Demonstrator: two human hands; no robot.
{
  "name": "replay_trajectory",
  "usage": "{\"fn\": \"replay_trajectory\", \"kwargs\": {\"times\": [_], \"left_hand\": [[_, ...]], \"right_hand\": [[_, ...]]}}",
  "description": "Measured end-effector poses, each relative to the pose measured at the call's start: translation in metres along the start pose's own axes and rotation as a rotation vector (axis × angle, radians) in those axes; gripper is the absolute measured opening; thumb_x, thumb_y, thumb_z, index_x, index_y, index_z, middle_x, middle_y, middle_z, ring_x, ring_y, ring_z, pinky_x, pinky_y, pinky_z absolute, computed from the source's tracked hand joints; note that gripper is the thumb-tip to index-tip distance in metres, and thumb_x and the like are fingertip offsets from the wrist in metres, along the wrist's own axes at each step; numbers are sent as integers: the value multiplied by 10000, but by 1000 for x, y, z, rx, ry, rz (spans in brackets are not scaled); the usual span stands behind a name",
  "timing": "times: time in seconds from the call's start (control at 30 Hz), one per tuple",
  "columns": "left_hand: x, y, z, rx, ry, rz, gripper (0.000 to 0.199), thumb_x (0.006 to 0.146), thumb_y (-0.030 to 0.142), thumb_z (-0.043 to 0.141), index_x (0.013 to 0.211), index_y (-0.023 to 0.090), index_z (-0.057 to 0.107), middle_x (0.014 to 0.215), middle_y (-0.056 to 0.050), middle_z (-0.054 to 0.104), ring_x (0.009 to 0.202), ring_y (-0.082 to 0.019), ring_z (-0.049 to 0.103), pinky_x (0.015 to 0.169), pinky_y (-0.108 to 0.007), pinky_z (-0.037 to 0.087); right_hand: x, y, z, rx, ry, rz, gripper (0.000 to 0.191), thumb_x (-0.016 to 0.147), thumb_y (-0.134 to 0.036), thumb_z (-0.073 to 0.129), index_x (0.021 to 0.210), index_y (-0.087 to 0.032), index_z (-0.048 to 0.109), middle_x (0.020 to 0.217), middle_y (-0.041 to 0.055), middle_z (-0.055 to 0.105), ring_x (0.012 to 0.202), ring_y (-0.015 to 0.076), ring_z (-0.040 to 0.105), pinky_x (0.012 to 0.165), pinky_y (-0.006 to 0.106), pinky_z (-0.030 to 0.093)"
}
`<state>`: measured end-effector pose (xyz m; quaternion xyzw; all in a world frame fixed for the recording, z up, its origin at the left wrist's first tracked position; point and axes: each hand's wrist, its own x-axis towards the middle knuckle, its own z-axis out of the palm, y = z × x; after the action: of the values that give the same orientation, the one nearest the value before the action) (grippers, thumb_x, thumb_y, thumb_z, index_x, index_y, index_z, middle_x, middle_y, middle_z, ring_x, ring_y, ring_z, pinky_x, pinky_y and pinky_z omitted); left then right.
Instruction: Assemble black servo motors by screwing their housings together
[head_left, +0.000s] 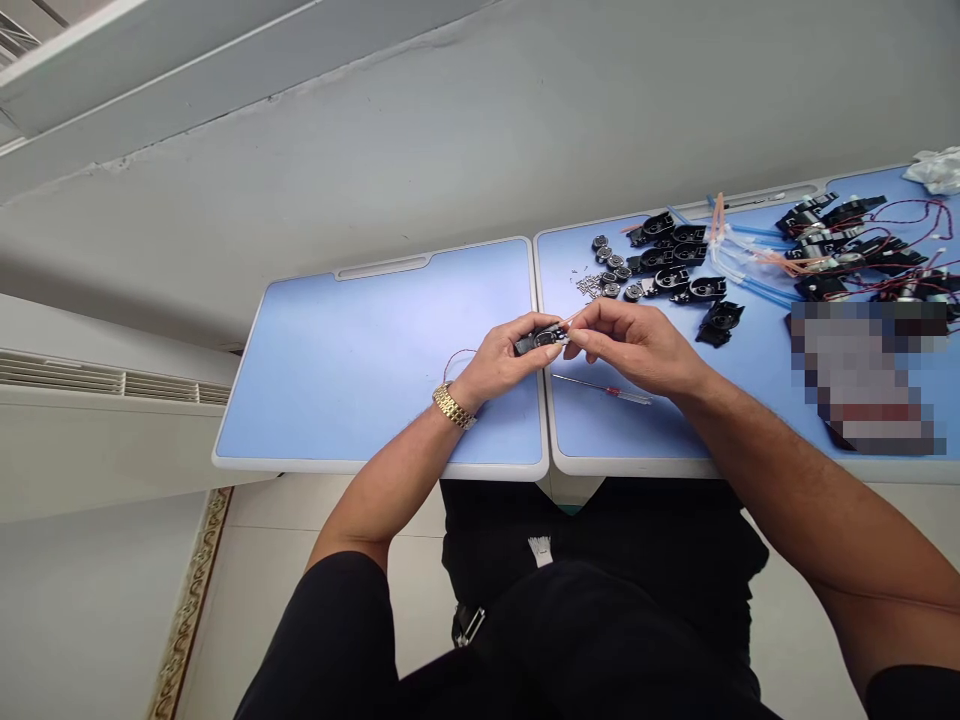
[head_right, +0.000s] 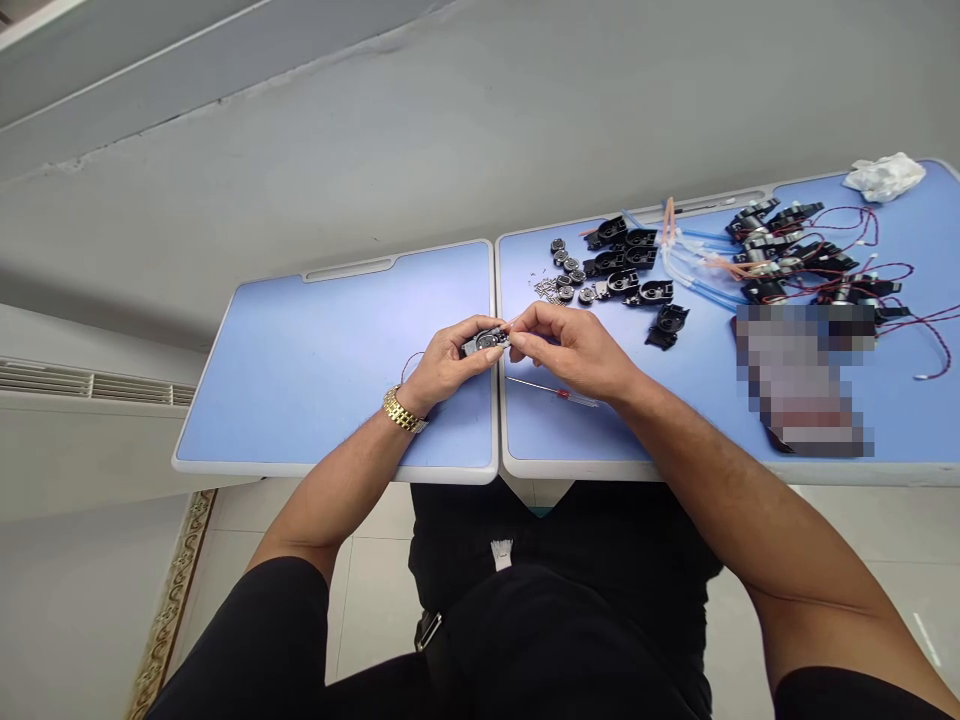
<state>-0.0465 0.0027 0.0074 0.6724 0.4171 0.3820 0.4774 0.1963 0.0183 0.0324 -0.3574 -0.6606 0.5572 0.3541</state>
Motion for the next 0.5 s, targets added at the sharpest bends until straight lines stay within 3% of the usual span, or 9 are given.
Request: {"fn": "replay_trajectory", "kwargs": {"times": [0.23,0.5], "left_hand": [[0,4,0,-33,-9,28,518,953,604,823,1282,205,802,1253,-100,827,1044,-220,731,924,-354,569],[-1,2,-1,-45,-31,55,524,982,611,804,1307,200,786,1264,-109,811,1073,-222,733,952,-361,575]], "right_hand": [[-1,-6,-2,-60,21,-29,344,994,-570,826,938,-234,771,815,43,797,721,174,672,691,359,521],[0,-6,1,73,-7,31,442,961,-669,837,926,-236,752,833,62,819,745,186,721,682,353,582]]}}
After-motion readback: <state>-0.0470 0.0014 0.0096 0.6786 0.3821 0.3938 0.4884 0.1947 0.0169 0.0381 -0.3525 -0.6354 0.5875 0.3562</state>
